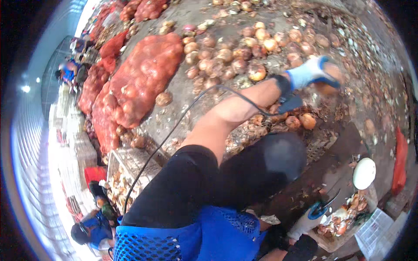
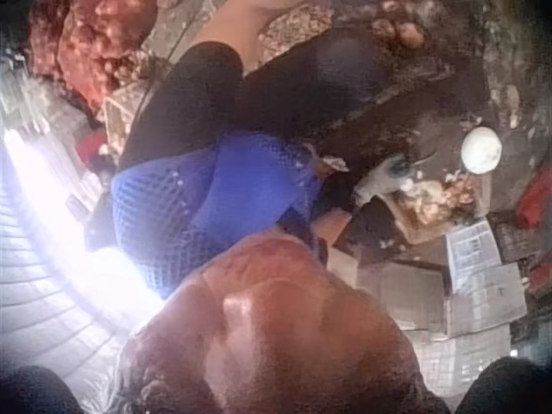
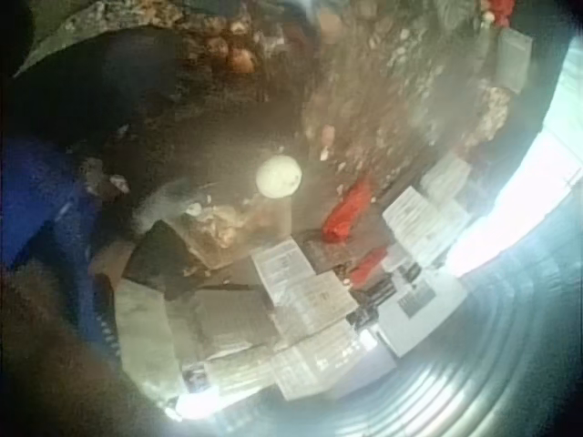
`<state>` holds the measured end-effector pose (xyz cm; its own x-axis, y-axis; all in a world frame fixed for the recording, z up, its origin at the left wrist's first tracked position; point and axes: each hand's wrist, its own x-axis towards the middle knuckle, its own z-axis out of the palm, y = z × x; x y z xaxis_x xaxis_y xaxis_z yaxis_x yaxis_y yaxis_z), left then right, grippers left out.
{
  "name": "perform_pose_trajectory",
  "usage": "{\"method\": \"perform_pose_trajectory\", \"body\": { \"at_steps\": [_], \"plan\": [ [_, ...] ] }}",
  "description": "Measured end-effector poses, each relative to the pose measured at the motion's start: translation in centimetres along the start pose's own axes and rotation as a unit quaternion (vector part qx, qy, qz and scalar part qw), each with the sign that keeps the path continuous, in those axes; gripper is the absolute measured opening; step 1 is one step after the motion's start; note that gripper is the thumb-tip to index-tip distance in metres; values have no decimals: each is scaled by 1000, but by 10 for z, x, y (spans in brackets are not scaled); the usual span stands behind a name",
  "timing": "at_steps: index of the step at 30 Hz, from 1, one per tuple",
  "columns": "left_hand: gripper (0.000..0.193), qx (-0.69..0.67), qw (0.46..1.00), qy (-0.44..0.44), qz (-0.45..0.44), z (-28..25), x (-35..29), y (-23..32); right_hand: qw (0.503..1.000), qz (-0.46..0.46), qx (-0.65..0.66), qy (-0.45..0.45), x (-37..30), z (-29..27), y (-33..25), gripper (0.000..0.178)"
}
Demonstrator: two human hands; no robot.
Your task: Peeling the outer skin off onions using a small knife.
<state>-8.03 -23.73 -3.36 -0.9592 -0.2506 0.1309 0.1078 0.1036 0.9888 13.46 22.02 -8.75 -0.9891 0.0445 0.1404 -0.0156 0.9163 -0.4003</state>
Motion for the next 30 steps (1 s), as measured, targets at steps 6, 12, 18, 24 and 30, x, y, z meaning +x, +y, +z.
{"method": "perform_pose_trajectory", "body": {
  "at_steps": [6,12,18,24,30],
  "plan": [
    [59,-2,987,-76,141,44,-40,137,997,-17,73,-25,11,16,31,42],
    [22,-234,895,-379,22,170,-113,146,899,183,393,-60,44,-33,56,49],
    [81,44,959,-278,-23,246,-210,46,846,56,512,-135,22,-44,64,62],
    [93,181,944,-274,29,228,-259,69,924,-22,348,-159,6,-41,64,62],
    [75,268,899,-265,223,201,-273,107,951,-5,303,-57,8,-14,75,46]
  ]
}}
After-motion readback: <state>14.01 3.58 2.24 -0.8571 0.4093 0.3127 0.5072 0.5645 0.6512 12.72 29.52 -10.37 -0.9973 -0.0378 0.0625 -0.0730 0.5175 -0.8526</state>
